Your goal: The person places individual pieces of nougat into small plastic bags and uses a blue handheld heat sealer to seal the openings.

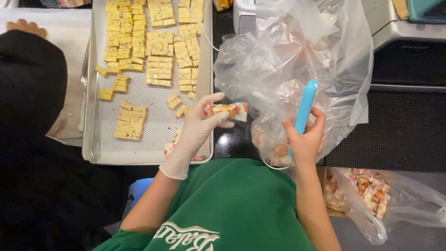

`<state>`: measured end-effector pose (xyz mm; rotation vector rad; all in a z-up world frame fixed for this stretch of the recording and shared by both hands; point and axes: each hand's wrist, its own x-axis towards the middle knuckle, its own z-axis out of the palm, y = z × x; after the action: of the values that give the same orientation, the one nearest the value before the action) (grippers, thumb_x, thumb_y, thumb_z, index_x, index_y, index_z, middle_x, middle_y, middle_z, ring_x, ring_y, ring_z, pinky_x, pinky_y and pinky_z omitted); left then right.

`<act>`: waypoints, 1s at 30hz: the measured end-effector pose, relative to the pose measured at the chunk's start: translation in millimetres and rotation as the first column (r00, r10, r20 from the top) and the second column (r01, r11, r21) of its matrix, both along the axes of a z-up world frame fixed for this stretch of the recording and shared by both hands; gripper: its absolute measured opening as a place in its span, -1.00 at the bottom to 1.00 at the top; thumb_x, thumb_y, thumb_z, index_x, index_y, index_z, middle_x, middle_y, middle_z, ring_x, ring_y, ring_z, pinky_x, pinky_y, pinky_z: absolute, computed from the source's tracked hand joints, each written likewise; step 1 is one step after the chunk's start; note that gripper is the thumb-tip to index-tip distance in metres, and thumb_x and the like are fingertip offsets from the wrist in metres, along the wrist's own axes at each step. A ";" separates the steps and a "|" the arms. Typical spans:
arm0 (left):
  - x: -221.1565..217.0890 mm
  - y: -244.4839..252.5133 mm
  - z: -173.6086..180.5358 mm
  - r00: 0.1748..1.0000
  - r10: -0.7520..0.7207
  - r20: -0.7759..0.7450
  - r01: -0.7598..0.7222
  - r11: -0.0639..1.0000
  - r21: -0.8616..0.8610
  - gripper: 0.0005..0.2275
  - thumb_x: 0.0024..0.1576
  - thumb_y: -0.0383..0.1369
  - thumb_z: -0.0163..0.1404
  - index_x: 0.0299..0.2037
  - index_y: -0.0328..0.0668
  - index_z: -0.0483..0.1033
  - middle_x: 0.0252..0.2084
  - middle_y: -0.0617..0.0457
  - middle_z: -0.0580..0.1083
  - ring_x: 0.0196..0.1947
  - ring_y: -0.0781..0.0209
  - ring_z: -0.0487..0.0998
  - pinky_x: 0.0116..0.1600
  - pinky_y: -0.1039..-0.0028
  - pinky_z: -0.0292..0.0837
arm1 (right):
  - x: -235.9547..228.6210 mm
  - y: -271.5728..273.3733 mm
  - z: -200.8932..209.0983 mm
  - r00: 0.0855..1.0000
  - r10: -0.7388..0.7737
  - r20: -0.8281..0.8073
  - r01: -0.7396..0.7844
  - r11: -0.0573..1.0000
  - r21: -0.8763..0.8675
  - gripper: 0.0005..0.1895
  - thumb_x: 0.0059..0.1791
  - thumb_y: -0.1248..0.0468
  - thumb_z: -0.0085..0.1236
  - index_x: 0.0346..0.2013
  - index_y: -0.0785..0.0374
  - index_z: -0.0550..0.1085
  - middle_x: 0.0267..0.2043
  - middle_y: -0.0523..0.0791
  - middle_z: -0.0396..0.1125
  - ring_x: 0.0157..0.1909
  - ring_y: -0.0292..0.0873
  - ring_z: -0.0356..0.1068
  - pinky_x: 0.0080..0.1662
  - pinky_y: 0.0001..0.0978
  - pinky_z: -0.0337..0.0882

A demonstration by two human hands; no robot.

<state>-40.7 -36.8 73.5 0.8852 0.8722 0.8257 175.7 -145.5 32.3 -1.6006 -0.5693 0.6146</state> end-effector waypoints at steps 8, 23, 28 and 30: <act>-8.9 -6.7 63.1 0.973 -0.107 0.204 0.089 0.992 0.095 -0.50 0.05 -0.53 -0.27 0.26 -0.44 0.23 0.14 -0.55 0.31 0.05 -0.28 0.49 0.25 0.10 0.34 | 12.6 0.7 -24.1 0.998 0.059 0.004 -0.059 0.998 0.012 -0.40 -0.14 0.44 0.23 0.09 0.23 0.13 -0.40 -0.07 0.33 -0.71 -0.32 0.21 -0.65 -0.58 0.21; -164.0 129.3 -152.3 0.653 0.655 -0.379 -0.633 0.747 0.201 -0.75 0.04 -0.38 0.07 -0.08 -0.23 0.52 -0.32 0.10 0.45 -0.54 0.45 0.52 -0.49 0.82 0.43 | 7.8 -13.6 9.1 0.979 0.201 0.009 -0.202 0.979 0.011 -0.39 -0.11 0.43 0.22 0.08 0.18 0.07 -0.02 -0.01 0.38 -0.69 -0.37 0.17 -0.64 -0.62 0.18; -174.6 118.9 -154.3 0.603 0.684 -0.411 -0.703 0.699 0.134 -0.69 0.01 -0.42 0.10 -0.04 -0.31 0.45 -0.30 0.02 0.43 -0.55 0.34 0.58 -0.55 0.77 0.51 | 7.0 -13.0 10.9 0.976 0.214 0.024 -0.215 0.976 0.040 -0.40 -0.09 0.46 0.19 0.08 0.21 0.05 0.00 0.06 0.35 -0.72 -0.36 0.13 -0.64 -0.57 0.16; -179.9 116.6 -160.7 0.608 0.630 -0.483 -0.575 0.769 0.279 -0.71 0.00 -0.50 0.07 -0.05 -0.36 0.49 -0.24 -0.13 0.47 -0.35 0.17 0.60 -0.34 0.58 0.61 | 6.0 -12.8 9.1 0.974 0.224 0.030 -0.225 0.973 0.041 -0.41 -0.09 0.46 0.20 0.08 0.23 0.06 0.00 0.07 0.35 -0.72 -0.35 0.13 -0.64 -0.56 0.17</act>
<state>-220.6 79.8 -87.2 0.9380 1.7324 1.2314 181.7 -158.3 41.4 -1.5153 -0.7850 0.7454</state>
